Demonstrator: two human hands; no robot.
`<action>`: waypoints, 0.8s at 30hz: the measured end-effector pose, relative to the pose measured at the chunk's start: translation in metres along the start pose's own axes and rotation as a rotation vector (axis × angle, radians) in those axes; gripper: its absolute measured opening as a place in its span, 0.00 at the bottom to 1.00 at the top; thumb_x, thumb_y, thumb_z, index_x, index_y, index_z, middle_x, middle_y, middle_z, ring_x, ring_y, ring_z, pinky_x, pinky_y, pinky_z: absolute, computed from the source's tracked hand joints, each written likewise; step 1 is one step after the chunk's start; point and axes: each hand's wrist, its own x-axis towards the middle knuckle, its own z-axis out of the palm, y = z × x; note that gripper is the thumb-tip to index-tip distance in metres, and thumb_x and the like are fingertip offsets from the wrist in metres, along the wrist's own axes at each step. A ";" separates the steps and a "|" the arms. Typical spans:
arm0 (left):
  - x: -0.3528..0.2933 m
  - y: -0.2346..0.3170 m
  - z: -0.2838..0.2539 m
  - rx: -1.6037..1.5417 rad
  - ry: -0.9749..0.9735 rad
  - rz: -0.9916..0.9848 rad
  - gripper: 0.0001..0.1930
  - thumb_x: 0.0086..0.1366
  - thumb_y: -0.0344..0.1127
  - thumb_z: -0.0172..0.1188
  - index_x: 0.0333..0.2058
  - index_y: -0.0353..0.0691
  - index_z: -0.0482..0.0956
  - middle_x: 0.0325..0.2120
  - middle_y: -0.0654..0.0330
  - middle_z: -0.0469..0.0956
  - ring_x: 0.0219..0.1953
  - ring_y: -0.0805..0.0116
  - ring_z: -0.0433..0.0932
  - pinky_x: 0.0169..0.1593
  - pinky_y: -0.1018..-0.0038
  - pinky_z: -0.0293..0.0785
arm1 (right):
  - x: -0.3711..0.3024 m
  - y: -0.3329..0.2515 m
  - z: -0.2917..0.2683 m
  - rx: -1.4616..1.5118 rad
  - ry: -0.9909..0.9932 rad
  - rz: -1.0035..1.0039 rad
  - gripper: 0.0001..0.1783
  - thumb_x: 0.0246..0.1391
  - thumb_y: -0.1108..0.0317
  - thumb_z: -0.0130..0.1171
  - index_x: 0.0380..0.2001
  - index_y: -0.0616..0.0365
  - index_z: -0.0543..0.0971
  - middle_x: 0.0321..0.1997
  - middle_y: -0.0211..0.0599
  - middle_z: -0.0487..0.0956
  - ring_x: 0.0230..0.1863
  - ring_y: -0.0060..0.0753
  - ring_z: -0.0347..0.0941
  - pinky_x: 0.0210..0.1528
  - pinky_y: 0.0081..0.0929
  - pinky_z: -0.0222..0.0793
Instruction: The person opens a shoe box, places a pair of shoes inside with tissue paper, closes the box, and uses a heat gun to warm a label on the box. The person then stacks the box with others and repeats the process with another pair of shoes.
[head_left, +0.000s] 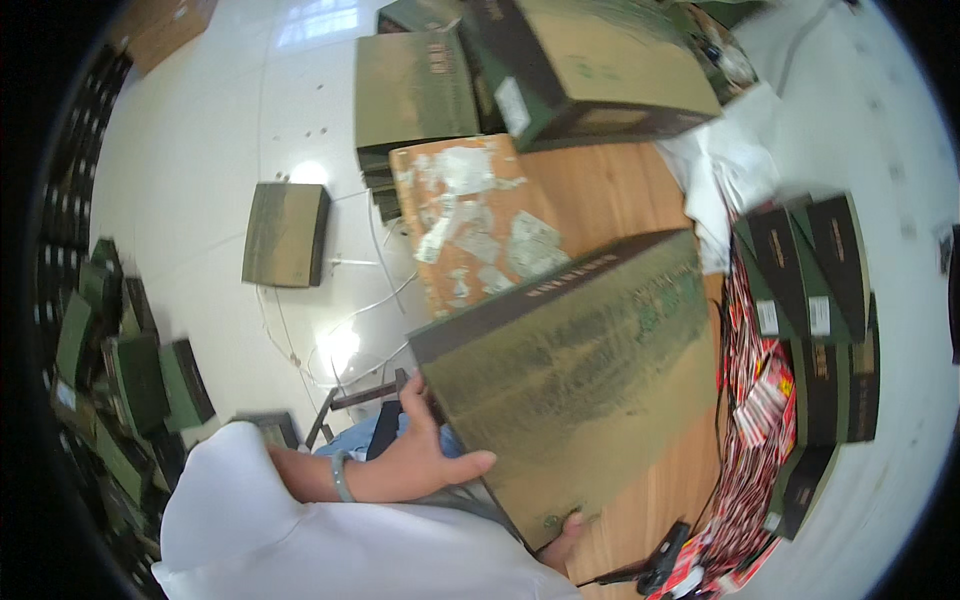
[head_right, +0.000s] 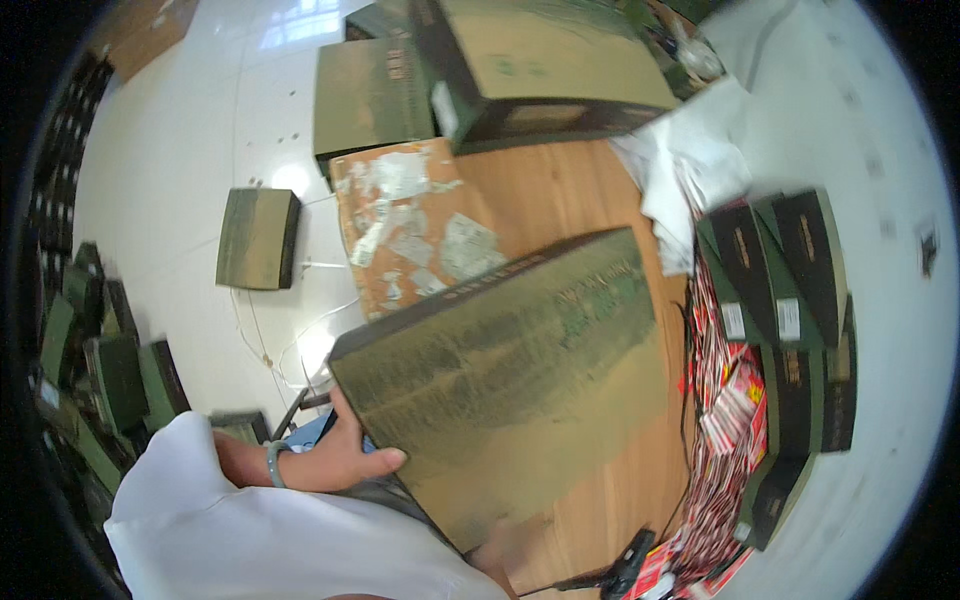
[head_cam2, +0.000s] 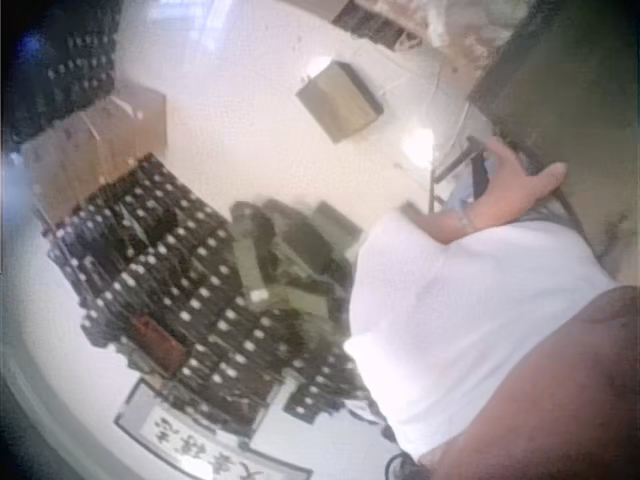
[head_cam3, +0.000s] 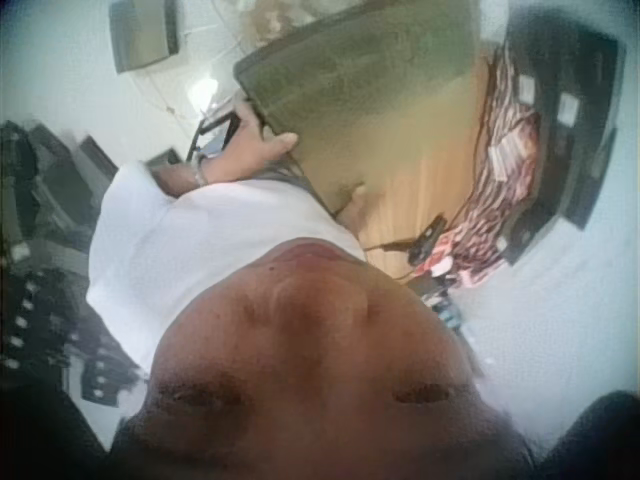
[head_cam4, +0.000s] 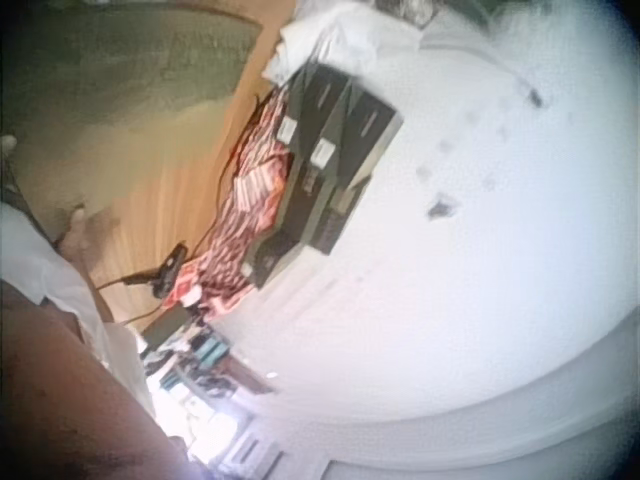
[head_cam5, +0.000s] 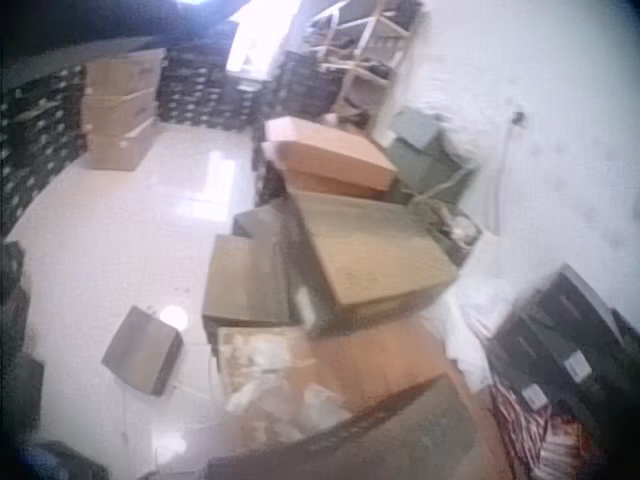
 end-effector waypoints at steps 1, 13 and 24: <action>-0.002 -0.001 0.002 -0.071 0.013 0.021 0.68 0.54 0.53 0.71 0.59 0.27 0.14 0.65 0.36 0.39 0.70 0.47 0.42 0.71 0.62 0.41 | 0.004 -0.004 -0.005 -0.024 -0.019 -0.004 0.46 0.56 0.39 0.52 0.68 0.56 0.54 0.68 0.43 0.60 0.66 0.42 0.58 0.66 0.44 0.56; 0.000 -0.016 -0.017 -0.062 -0.074 0.206 0.66 0.52 0.48 0.73 0.61 0.32 0.18 0.65 0.38 0.40 0.70 0.48 0.42 0.71 0.59 0.41 | 0.000 -0.007 -0.001 -0.073 0.086 -0.025 0.53 0.49 0.25 0.50 0.67 0.52 0.58 0.67 0.40 0.63 0.64 0.44 0.61 0.63 0.46 0.60; -0.001 -0.004 -0.019 -0.160 -0.004 0.269 0.66 0.54 0.47 0.72 0.62 0.32 0.16 0.66 0.40 0.39 0.70 0.49 0.42 0.71 0.58 0.42 | 0.009 -0.031 0.022 0.000 -0.046 -0.139 0.49 0.47 0.35 0.59 0.65 0.55 0.61 0.63 0.41 0.68 0.62 0.47 0.64 0.62 0.47 0.61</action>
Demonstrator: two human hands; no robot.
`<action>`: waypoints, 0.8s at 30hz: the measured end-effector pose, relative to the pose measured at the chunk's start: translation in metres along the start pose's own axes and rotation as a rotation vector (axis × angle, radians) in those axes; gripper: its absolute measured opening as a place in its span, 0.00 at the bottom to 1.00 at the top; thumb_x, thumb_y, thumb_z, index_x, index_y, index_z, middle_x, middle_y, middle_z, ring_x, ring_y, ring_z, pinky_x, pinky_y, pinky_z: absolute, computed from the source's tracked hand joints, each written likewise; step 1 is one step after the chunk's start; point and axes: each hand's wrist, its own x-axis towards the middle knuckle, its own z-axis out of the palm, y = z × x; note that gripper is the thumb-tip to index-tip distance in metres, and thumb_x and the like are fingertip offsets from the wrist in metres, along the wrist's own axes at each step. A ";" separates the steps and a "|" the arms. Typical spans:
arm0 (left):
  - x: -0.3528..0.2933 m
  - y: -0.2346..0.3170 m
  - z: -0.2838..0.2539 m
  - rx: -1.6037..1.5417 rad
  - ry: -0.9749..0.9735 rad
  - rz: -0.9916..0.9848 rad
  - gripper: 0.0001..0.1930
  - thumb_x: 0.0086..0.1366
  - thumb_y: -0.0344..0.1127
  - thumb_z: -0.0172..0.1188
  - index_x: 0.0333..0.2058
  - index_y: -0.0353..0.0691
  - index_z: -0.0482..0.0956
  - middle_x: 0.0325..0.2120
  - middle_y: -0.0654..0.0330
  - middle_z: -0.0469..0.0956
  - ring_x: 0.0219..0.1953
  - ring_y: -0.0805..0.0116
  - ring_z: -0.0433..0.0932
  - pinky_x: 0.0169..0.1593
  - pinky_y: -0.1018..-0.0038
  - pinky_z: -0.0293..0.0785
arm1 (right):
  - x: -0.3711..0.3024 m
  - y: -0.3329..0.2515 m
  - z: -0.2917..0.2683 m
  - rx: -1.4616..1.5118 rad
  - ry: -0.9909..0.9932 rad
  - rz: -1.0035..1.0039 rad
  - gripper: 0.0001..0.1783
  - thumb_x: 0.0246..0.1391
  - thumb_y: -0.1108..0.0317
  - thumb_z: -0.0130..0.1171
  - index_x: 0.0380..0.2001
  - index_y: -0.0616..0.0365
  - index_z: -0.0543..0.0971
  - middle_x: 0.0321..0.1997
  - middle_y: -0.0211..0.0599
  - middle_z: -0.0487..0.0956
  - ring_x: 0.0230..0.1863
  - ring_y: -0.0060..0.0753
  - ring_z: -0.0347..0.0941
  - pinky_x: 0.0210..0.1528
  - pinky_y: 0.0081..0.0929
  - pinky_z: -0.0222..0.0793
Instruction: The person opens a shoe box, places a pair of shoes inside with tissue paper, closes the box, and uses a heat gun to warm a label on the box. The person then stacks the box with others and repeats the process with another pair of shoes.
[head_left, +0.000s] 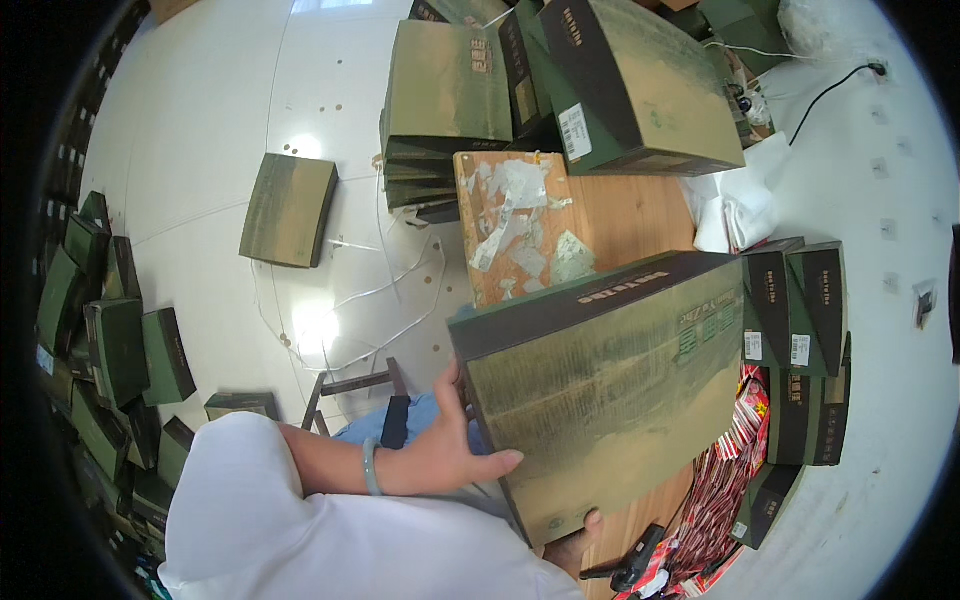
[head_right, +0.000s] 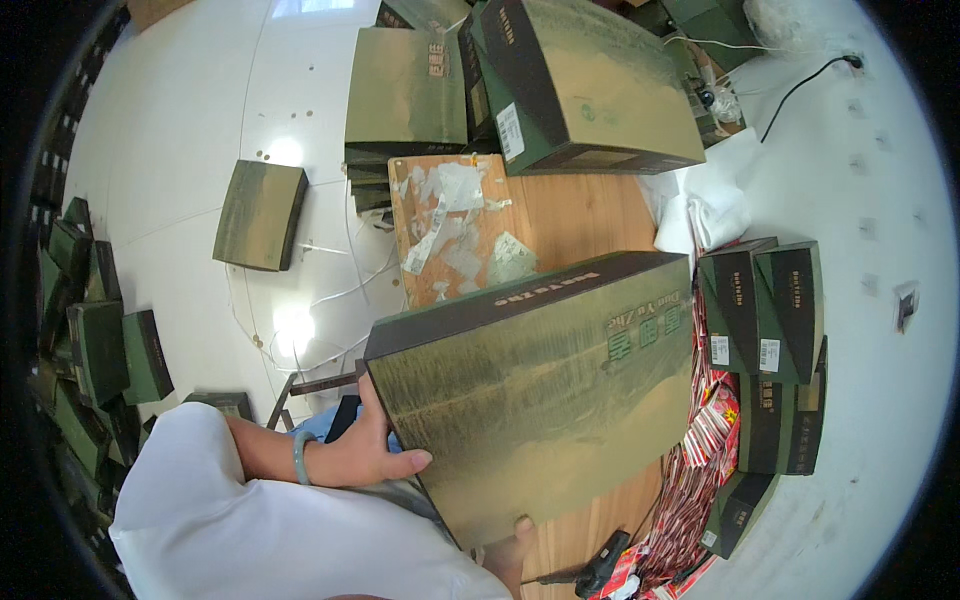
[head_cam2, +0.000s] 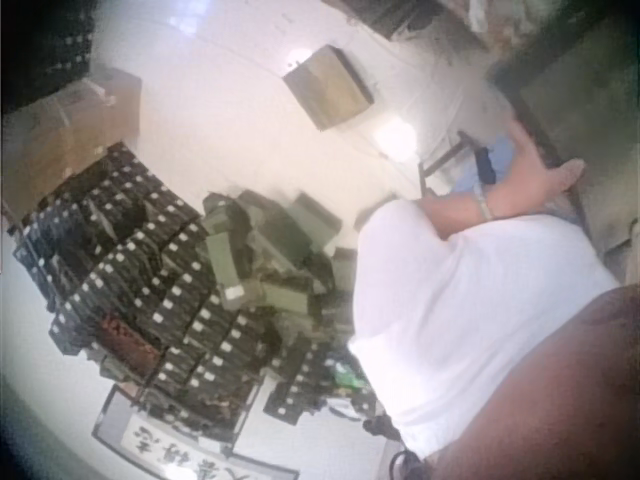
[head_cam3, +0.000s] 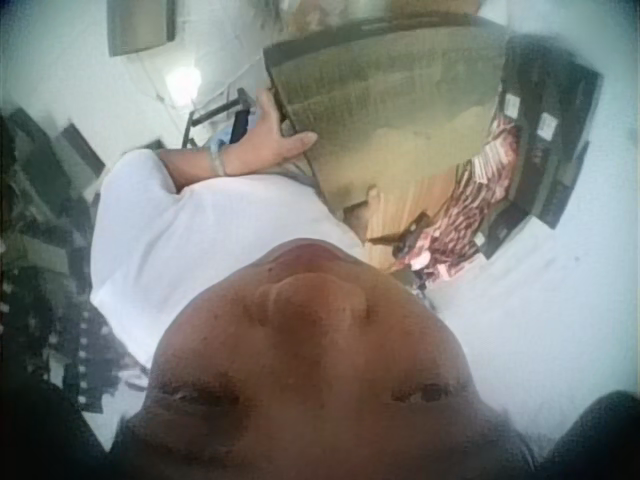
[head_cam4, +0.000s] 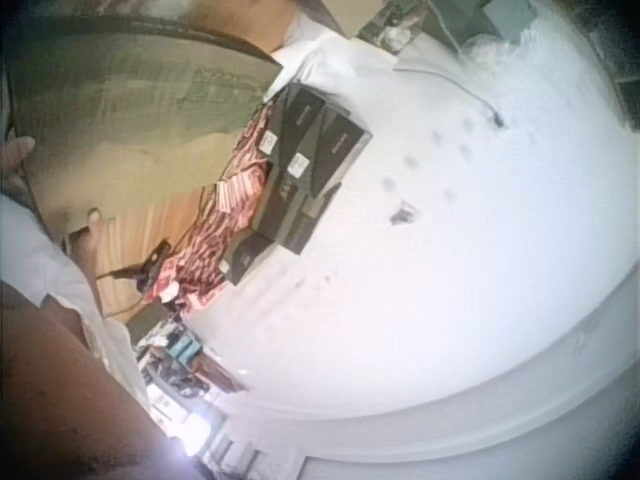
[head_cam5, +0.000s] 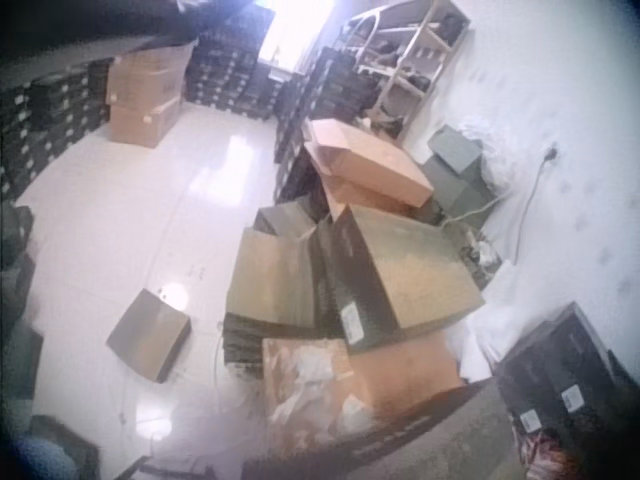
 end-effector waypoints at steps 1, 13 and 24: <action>0.004 0.013 0.000 0.027 0.005 0.029 0.67 0.54 0.48 0.72 0.62 0.32 0.16 0.67 0.40 0.38 0.70 0.49 0.42 0.71 0.58 0.42 | 0.003 -0.015 0.023 0.010 0.002 -0.040 0.49 0.47 0.36 0.59 0.65 0.56 0.61 0.63 0.42 0.68 0.62 0.46 0.64 0.62 0.47 0.61; 0.228 0.220 0.014 -0.112 0.403 0.666 0.60 0.59 0.56 0.66 0.67 0.31 0.27 0.64 0.35 0.53 0.67 0.47 0.53 0.68 0.63 0.51 | 0.186 -0.247 0.210 0.283 -0.300 -0.235 0.40 0.54 0.42 0.58 0.63 0.54 0.64 0.64 0.40 0.68 0.63 0.43 0.66 0.60 0.54 0.64; 0.279 0.194 0.022 1.091 0.564 1.016 0.25 0.62 0.38 0.62 0.58 0.57 0.68 0.67 0.36 0.49 0.60 0.31 0.63 0.59 0.53 0.67 | 0.293 -0.143 0.151 -0.197 -0.247 -0.447 0.37 0.59 0.54 0.59 0.63 0.67 0.63 0.62 0.52 0.69 0.63 0.43 0.66 0.61 0.36 0.63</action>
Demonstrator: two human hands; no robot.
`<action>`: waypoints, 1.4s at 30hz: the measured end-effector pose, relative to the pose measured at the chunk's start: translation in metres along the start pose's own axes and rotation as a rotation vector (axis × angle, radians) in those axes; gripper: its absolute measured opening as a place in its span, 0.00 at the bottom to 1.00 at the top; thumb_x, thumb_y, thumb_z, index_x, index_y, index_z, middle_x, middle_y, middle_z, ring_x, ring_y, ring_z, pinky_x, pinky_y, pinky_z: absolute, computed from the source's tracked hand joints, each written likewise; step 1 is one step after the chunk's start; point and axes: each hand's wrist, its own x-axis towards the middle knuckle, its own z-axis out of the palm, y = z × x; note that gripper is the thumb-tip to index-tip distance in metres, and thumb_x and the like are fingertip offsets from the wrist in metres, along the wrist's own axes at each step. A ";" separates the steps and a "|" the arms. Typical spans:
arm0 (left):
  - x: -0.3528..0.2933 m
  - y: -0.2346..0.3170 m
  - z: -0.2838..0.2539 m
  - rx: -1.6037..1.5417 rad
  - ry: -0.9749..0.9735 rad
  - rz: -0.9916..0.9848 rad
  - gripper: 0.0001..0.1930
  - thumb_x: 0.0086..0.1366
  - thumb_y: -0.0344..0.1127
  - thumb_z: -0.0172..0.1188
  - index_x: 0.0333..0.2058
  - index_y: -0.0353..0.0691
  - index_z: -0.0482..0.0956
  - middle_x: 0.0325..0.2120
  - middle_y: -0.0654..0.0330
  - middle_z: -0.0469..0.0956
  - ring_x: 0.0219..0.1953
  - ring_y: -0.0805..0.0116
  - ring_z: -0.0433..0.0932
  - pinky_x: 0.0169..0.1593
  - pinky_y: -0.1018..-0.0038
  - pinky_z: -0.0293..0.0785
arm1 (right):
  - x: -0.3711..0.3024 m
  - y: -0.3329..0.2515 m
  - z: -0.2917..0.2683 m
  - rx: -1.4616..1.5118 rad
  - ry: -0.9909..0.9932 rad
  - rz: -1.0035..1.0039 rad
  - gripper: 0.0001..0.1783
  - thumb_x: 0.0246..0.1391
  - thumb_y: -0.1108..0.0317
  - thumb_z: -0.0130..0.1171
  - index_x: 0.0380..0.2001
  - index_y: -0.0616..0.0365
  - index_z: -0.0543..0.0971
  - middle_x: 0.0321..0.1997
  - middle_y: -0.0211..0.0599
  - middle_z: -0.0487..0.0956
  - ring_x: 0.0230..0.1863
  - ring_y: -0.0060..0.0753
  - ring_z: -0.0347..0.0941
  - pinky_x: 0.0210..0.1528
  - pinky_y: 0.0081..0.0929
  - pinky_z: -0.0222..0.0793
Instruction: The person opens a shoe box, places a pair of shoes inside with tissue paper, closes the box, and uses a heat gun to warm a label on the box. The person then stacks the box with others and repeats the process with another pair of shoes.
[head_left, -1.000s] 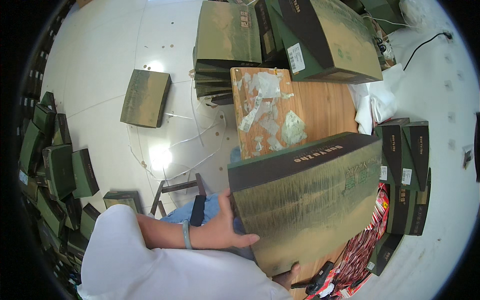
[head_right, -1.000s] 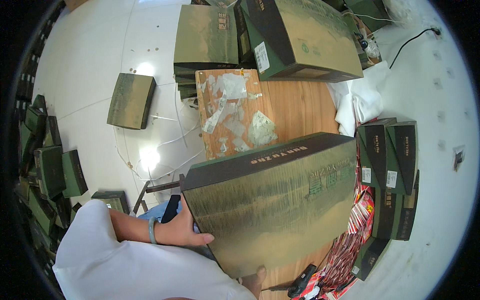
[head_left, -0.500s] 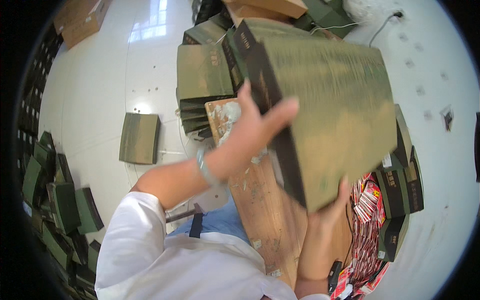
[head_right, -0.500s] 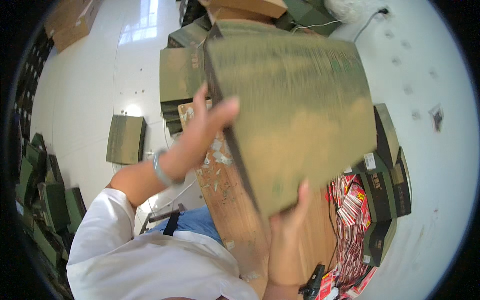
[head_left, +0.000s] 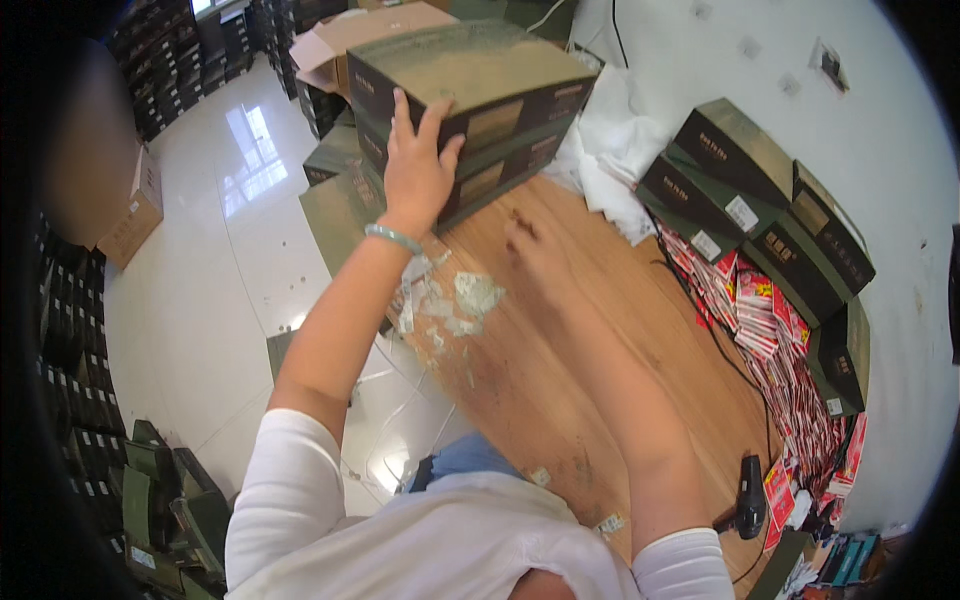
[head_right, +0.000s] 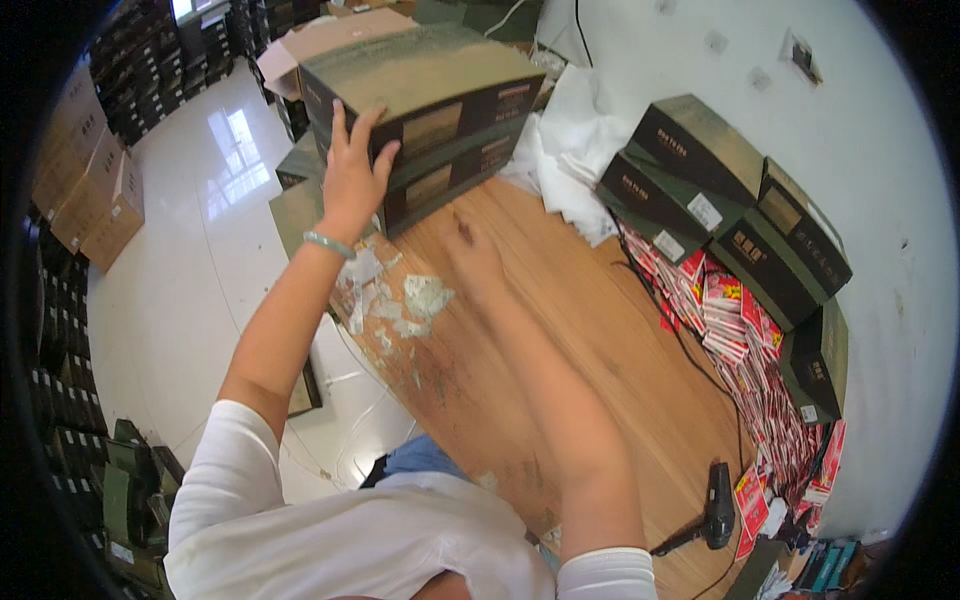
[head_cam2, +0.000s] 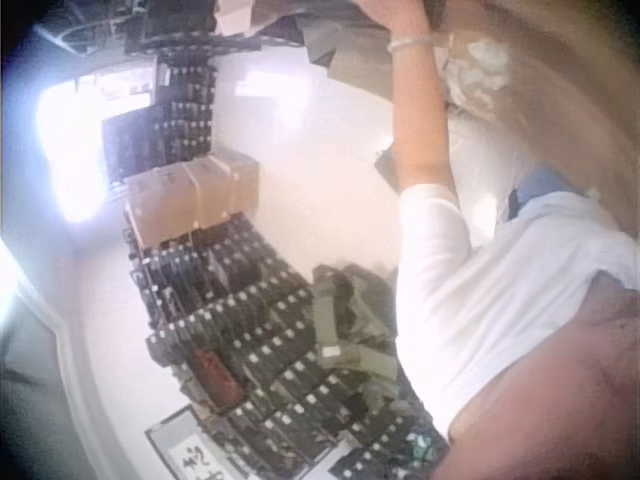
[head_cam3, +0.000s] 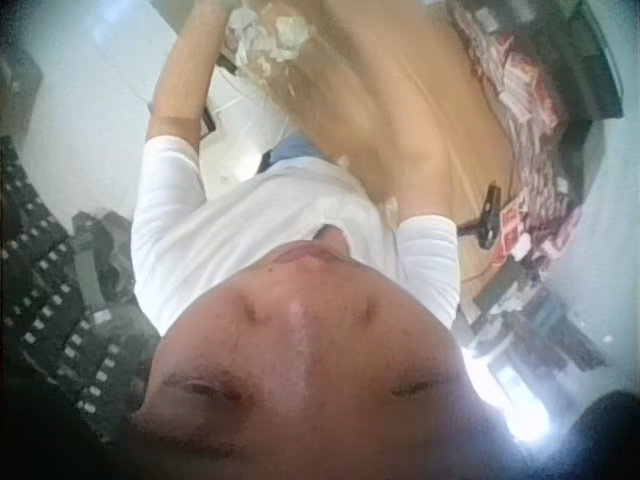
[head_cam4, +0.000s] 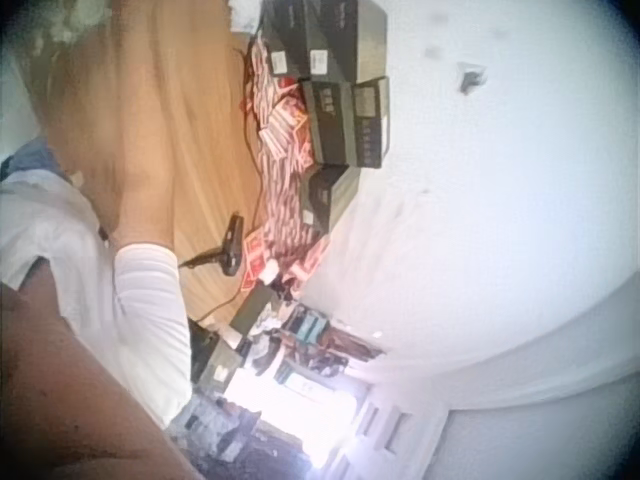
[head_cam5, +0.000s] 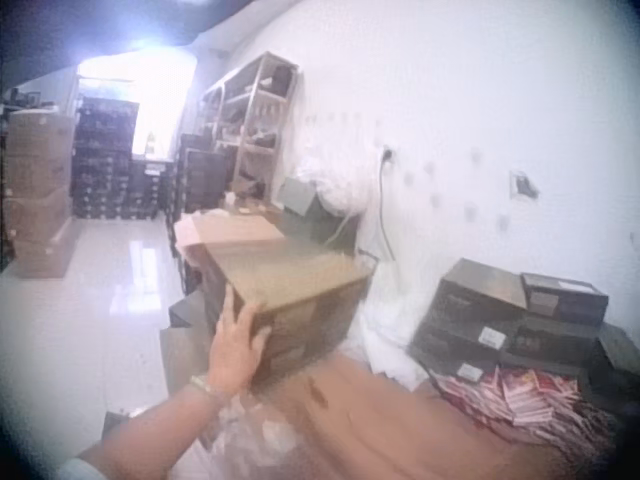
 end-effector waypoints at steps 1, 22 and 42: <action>0.001 -0.002 0.000 -0.033 -0.044 -0.091 0.25 0.62 0.39 0.61 0.58 0.57 0.68 0.67 0.37 0.50 0.60 0.32 0.63 0.59 0.54 0.67 | -0.035 0.007 0.000 -0.078 0.021 0.038 0.33 0.59 0.57 0.59 0.62 0.66 0.65 0.63 0.49 0.69 0.62 0.42 0.67 0.61 0.33 0.64; -0.700 -0.216 -0.212 0.256 -2.113 -0.478 0.19 0.60 0.47 0.58 0.44 0.44 0.84 0.46 0.53 0.81 0.51 0.54 0.79 0.53 0.57 0.73 | -0.369 0.102 -0.138 -0.436 0.593 0.028 0.22 0.65 0.70 0.50 0.61 0.65 0.65 0.70 0.52 0.57 0.67 0.46 0.59 0.67 0.35 0.58; -0.343 0.022 -0.121 -0.198 -0.085 -0.549 0.22 0.62 0.29 0.52 0.56 0.36 0.68 0.55 0.44 0.68 0.60 0.47 0.65 0.66 0.58 0.57 | -0.191 0.092 -0.021 -1.329 0.071 0.008 0.33 0.66 0.42 0.36 0.71 0.39 0.55 0.77 0.38 0.46 0.76 0.53 0.38 0.74 0.53 0.32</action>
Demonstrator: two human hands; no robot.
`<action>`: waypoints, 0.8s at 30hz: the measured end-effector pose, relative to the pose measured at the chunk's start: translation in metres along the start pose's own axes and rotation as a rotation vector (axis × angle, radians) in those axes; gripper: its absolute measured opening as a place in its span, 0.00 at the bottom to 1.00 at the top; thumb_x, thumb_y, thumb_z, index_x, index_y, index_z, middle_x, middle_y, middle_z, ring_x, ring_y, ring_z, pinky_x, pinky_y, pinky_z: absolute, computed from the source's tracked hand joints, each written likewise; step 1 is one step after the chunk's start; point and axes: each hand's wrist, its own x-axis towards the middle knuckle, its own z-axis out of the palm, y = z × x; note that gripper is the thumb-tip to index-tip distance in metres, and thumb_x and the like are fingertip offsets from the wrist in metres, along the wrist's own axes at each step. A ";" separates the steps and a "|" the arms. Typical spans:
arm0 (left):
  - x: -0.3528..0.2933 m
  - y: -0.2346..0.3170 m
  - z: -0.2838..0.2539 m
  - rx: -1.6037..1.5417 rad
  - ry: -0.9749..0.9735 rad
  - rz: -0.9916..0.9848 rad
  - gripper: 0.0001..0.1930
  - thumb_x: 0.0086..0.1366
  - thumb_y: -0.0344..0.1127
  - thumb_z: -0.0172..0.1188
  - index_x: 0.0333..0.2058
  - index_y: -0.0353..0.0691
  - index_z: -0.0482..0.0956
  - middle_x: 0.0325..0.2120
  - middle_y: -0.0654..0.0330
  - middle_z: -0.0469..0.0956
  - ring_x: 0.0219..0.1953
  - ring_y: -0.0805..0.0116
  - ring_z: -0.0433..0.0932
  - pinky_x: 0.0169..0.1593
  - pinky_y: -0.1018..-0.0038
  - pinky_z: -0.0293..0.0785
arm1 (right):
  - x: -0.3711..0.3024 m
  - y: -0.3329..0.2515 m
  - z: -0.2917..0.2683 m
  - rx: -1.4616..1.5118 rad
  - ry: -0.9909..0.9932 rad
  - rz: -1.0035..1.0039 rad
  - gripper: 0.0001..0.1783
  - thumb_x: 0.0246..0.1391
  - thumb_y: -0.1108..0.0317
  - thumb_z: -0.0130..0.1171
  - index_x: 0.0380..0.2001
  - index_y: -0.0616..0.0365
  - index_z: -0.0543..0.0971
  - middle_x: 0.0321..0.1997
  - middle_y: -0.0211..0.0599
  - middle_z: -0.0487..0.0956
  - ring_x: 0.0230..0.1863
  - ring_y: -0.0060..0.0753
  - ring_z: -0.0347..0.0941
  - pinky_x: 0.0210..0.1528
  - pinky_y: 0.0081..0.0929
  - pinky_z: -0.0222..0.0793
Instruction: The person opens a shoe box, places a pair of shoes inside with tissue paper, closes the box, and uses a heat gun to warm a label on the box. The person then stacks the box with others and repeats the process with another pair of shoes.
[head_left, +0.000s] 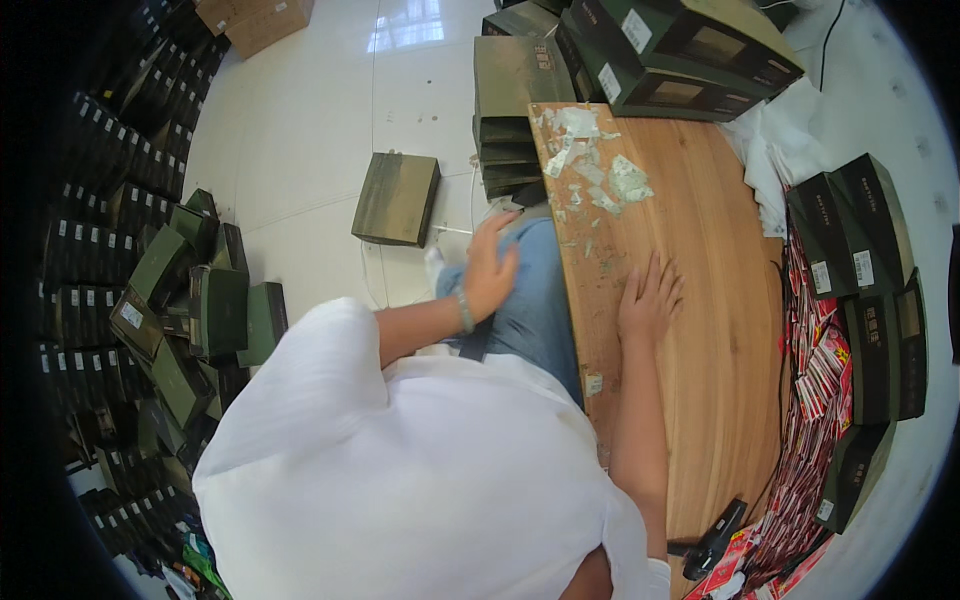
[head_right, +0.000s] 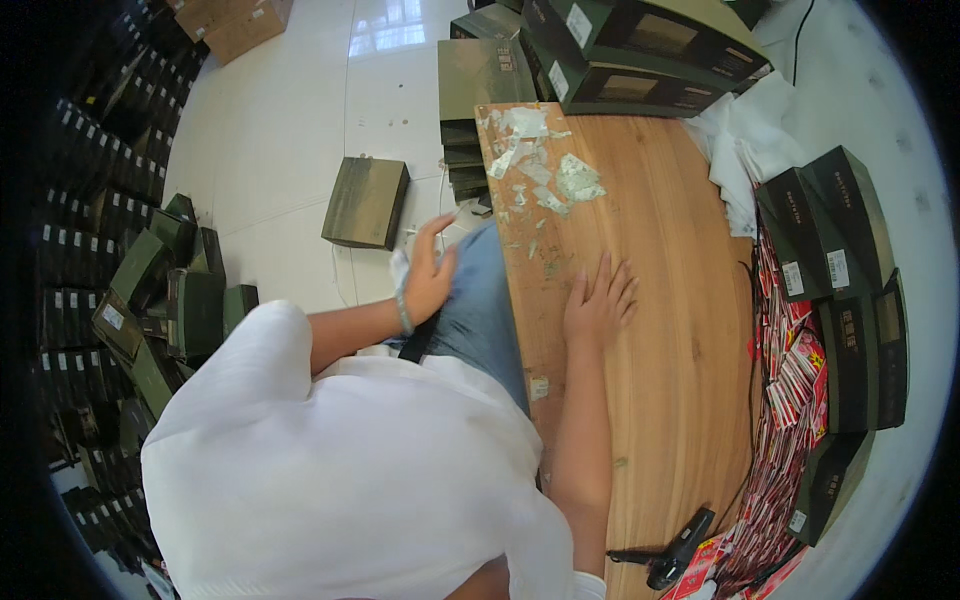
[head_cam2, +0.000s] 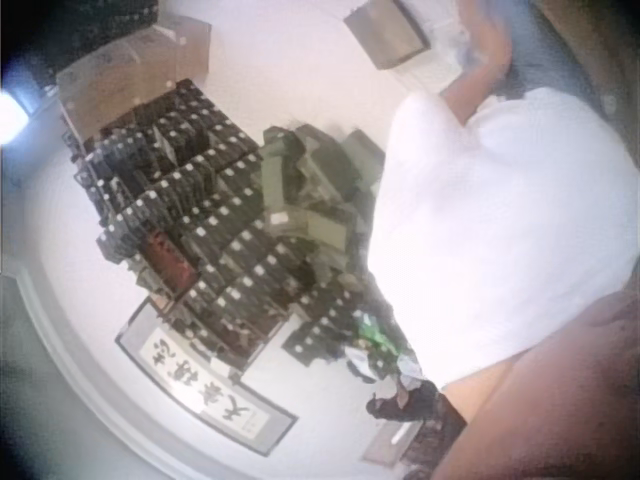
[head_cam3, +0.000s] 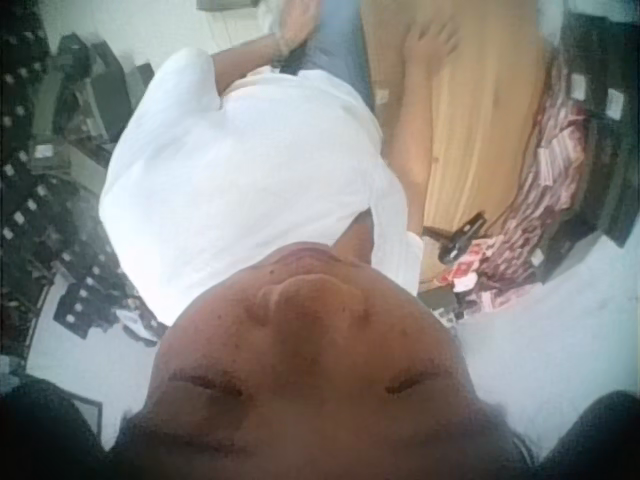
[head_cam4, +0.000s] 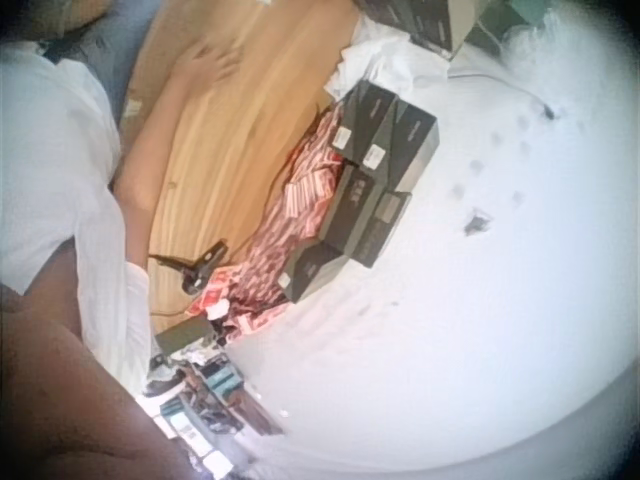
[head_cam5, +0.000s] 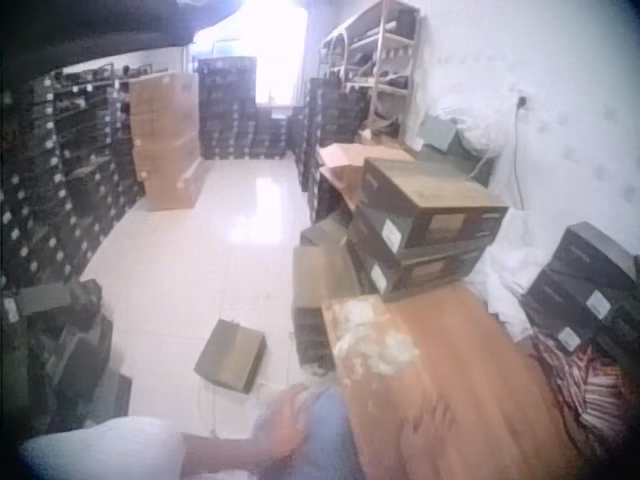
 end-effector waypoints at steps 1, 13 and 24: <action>0.016 0.027 0.014 -0.036 0.000 0.147 0.22 0.63 0.28 0.51 0.57 0.38 0.67 0.56 0.44 0.67 0.61 0.47 0.63 0.67 0.57 0.55 | -0.001 0.005 -0.002 -0.005 0.008 -0.007 0.33 0.66 0.43 0.37 0.71 0.39 0.55 0.77 0.38 0.46 0.76 0.53 0.38 0.74 0.53 0.32; 0.008 0.060 0.106 0.490 -0.425 0.305 0.28 0.67 0.45 0.51 0.64 0.45 0.62 0.64 0.47 0.61 0.68 0.52 0.58 0.70 0.46 0.41 | -0.010 0.018 -0.001 -0.113 0.084 0.002 0.34 0.64 0.44 0.43 0.70 0.38 0.57 0.76 0.37 0.50 0.76 0.54 0.42 0.73 0.53 0.39; 0.010 0.052 0.097 0.129 -0.353 0.278 0.25 0.65 0.38 0.56 0.60 0.44 0.66 0.62 0.47 0.63 0.61 0.53 0.67 0.66 0.49 0.54 | -0.004 0.019 0.007 -0.039 0.107 0.013 0.33 0.64 0.45 0.44 0.70 0.38 0.58 0.76 0.37 0.51 0.75 0.52 0.43 0.72 0.55 0.37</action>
